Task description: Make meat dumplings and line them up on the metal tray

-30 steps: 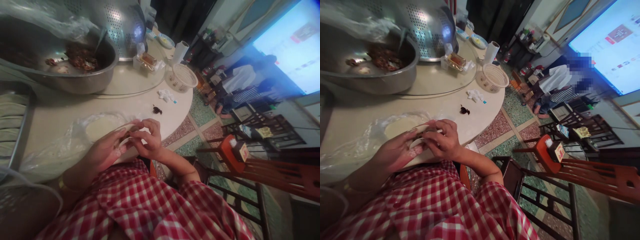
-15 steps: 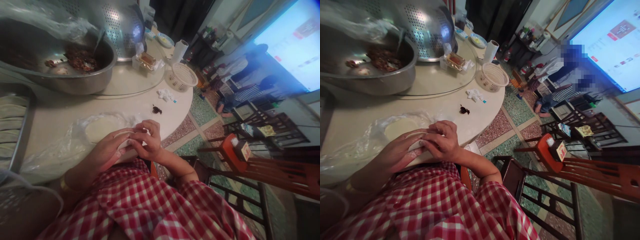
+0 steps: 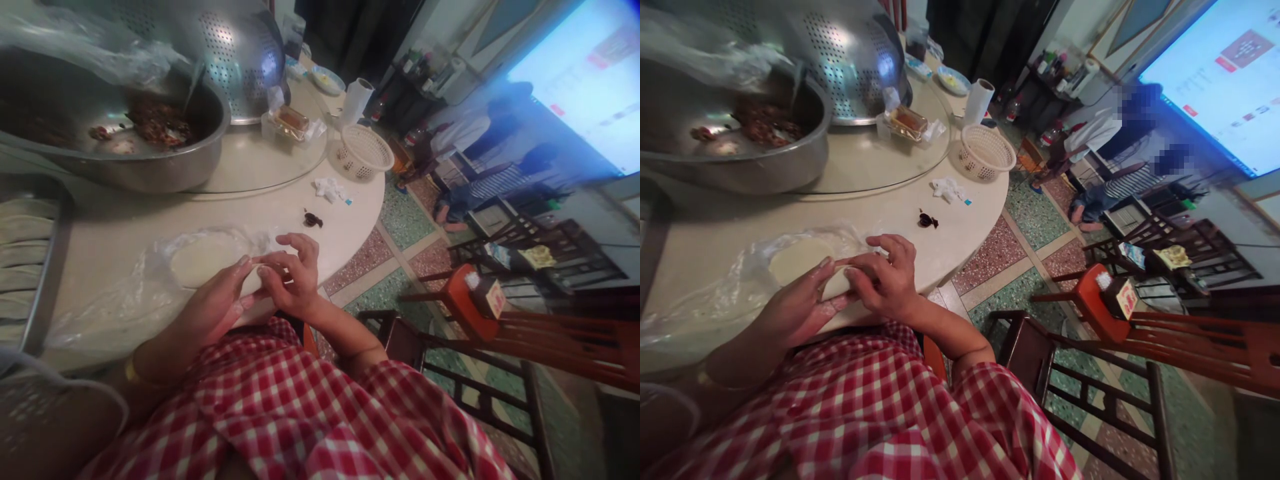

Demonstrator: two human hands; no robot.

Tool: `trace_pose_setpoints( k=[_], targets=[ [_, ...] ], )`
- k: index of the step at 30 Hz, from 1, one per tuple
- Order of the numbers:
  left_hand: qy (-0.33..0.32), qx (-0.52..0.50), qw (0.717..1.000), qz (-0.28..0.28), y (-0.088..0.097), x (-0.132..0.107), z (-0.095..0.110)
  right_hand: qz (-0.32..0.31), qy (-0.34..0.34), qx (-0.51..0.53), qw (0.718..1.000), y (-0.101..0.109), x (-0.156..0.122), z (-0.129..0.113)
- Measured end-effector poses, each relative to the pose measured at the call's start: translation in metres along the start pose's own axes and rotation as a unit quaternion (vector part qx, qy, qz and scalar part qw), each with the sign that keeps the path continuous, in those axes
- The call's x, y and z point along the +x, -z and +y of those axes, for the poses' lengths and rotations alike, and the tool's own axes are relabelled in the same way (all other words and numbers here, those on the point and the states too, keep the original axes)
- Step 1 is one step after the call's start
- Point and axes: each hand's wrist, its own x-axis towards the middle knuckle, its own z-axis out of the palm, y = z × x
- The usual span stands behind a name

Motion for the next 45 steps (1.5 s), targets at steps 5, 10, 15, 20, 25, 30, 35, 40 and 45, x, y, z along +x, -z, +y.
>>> trace_pose_setpoints(
  k=[5, 10, 15, 20, 25, 30, 35, 40, 45],
  targets=[
    [0.008, 0.000, 1.000, 0.011, 0.004, 0.003, -0.002, -0.025, 0.018, 0.012, 0.999, 0.002, 0.004, 0.003],
    [0.007, 0.014, 0.999, -0.035, 0.001, 0.000, 0.002, -0.018, 0.063, 0.047, 0.997, 0.000, 0.008, 0.007],
    [-0.007, 0.020, 0.999, -0.042, 0.001, -0.001, 0.006, -0.023, 0.041, 0.117, 0.992, -0.003, 0.008, 0.005],
    [-0.119, 0.083, 0.989, -0.027, 0.023, 0.005, 0.002, 0.007, -0.076, 0.251, 0.965, -0.006, 0.005, -0.002],
    [-0.184, 0.184, 0.963, 0.063, 0.038, 0.008, 0.003, -0.060, -0.297, 0.415, 0.858, -0.010, 0.000, -0.013],
    [-0.220, 0.261, 0.935, 0.096, 0.041, 0.007, 0.008, -0.071, -0.407, 0.513, 0.752, -0.009, 0.004, -0.022],
    [-0.286, 0.376, 0.872, 0.126, 0.054, 0.003, 0.008, -0.096, -0.438, 0.537, 0.714, -0.009, 0.007, -0.024],
    [-0.388, 0.415, 0.819, 0.079, 0.057, 0.000, 0.010, -0.102, -0.407, 0.521, 0.743, -0.011, 0.006, -0.025],
    [-0.460, 0.422, 0.781, -0.007, 0.055, 0.003, 0.019, -0.056, -0.276, 0.426, 0.860, -0.011, 0.010, -0.025]
  ],
)
